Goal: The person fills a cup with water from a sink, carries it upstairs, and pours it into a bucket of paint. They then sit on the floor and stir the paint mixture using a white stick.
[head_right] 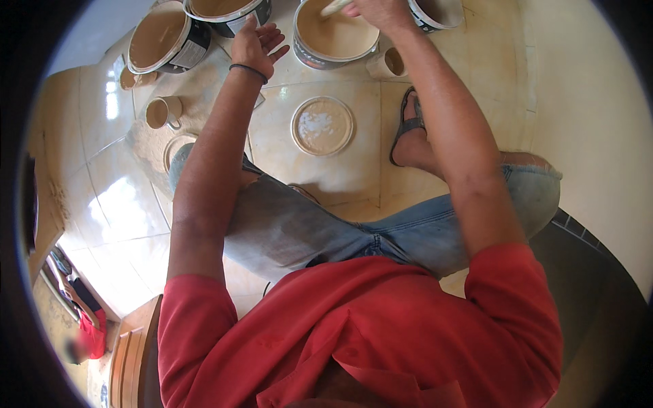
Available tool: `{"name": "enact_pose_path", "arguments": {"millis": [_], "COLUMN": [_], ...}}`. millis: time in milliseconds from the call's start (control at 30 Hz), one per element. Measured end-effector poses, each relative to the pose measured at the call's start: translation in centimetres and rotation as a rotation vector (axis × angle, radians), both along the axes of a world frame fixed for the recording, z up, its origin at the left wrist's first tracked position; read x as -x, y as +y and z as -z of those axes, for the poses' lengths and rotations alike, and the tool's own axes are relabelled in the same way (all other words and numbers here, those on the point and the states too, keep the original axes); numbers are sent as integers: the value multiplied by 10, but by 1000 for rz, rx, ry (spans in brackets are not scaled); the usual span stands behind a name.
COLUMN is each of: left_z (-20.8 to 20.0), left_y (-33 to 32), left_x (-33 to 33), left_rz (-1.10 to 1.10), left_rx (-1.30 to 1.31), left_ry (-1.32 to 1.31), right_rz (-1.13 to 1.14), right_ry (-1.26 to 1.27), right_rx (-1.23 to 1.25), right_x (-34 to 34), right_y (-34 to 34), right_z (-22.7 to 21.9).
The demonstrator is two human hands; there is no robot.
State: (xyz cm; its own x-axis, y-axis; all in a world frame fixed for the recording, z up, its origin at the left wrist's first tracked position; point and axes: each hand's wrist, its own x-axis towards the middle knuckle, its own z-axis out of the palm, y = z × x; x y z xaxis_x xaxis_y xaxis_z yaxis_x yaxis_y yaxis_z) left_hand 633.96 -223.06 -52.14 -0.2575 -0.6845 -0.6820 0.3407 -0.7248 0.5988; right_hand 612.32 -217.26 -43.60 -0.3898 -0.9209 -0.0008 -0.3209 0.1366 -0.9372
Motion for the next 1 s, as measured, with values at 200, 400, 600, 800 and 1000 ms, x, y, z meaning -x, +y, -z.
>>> {"name": "enact_pose_path", "arguments": {"millis": [200,400,600,800,1000], "left_z": [3,3,2,14,15], "left_y": [-2,-1,-2,-7,-7], "left_x": [-14,-11,-13,-12,-15], "left_rz": [-29,-22,-33,-32,-5], "left_rx": [14,-1,10,11,9], "left_ry": [-23,-20,-13,7,25], "right_rz": [25,47,145,142,193], "right_ry": [72,-212,-110,35,198], "right_rx": [-282,-111,-200,-212,-52], "right_x": [1,-19,6,19,6], "right_y": [34,41,58,59,49], "right_z": [-6,1,-11,-14,0]}}
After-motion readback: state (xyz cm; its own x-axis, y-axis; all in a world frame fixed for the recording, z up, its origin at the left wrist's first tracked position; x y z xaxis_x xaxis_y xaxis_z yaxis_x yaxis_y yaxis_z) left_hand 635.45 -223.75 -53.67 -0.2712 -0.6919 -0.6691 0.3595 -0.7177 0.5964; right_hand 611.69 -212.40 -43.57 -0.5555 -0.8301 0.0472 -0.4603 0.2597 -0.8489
